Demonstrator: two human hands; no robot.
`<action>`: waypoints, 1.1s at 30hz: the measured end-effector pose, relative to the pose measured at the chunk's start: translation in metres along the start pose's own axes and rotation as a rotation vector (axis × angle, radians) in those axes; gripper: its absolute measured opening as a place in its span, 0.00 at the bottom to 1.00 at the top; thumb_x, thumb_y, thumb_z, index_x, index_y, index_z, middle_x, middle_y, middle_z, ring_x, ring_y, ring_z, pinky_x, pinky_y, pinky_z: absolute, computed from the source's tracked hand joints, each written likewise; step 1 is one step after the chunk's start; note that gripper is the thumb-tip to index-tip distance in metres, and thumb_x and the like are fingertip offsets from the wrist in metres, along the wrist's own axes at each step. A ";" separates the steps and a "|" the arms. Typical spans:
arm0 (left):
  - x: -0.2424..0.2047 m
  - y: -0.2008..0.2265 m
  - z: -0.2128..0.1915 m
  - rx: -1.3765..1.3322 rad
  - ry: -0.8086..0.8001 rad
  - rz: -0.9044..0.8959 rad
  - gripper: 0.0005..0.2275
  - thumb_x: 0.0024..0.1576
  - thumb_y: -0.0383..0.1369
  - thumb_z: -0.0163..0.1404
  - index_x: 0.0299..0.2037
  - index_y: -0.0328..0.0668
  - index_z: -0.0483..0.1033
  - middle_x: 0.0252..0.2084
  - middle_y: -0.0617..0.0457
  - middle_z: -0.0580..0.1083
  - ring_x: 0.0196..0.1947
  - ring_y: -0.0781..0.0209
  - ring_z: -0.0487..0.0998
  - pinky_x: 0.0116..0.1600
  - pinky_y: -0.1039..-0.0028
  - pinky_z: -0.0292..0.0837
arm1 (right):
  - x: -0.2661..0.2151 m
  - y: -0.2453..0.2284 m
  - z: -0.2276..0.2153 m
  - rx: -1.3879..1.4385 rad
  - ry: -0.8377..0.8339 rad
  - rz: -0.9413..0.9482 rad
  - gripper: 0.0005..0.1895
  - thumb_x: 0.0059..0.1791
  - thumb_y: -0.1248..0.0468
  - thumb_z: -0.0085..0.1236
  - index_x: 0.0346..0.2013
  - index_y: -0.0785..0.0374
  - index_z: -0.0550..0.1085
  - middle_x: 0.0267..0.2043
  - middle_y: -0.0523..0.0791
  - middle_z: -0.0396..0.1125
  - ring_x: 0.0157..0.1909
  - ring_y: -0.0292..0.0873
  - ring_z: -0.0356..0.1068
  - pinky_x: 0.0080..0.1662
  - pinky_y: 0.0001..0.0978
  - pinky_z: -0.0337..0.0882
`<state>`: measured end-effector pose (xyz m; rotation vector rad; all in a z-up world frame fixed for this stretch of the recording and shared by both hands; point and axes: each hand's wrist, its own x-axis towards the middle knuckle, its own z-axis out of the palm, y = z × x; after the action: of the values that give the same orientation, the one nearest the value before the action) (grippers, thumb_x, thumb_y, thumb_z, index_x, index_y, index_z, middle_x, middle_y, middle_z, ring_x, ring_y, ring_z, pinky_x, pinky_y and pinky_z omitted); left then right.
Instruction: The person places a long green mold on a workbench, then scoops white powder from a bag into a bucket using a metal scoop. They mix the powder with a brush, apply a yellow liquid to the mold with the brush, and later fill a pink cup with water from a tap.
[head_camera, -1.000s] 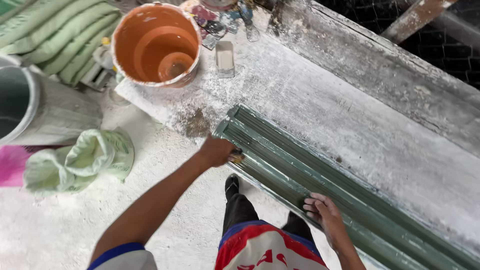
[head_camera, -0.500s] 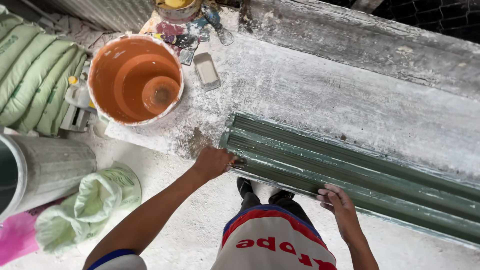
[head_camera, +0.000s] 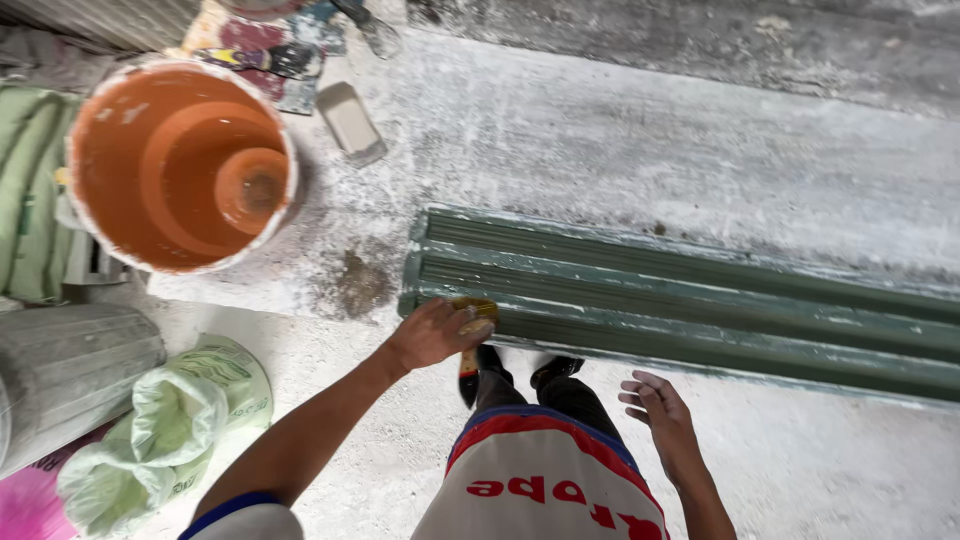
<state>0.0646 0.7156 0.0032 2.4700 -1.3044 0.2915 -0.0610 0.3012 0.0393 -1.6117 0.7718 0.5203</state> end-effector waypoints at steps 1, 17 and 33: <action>0.008 0.009 0.012 -0.028 0.046 0.018 0.16 0.58 0.34 0.56 0.56 0.61 0.79 0.44 0.48 0.79 0.41 0.57 0.82 0.46 0.66 0.78 | -0.004 0.003 -0.003 -0.011 0.006 -0.004 0.21 0.57 0.57 0.41 0.61 0.65 0.69 0.54 0.53 0.73 0.56 0.50 0.74 0.58 0.43 0.73; 0.242 0.195 0.154 -0.257 0.030 0.078 0.21 0.55 0.33 0.58 0.60 0.56 0.72 0.43 0.47 0.76 0.37 0.51 0.80 0.44 0.60 0.74 | -0.049 0.121 -0.165 0.239 0.248 0.018 0.22 0.57 0.56 0.41 0.61 0.66 0.68 0.55 0.53 0.73 0.56 0.50 0.74 0.56 0.42 0.73; 0.520 0.447 0.319 -0.180 0.067 0.140 0.27 0.46 0.31 0.65 0.58 0.50 0.75 0.43 0.45 0.74 0.31 0.50 0.76 0.36 0.59 0.72 | -0.068 0.289 -0.545 0.454 0.539 -0.216 0.20 0.57 0.61 0.42 0.62 0.66 0.67 0.55 0.51 0.72 0.55 0.48 0.74 0.56 0.41 0.73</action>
<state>-0.0062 -0.0367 -0.0337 2.2073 -1.4129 0.2749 -0.3645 -0.2383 -0.0075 -1.3859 1.0098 -0.2522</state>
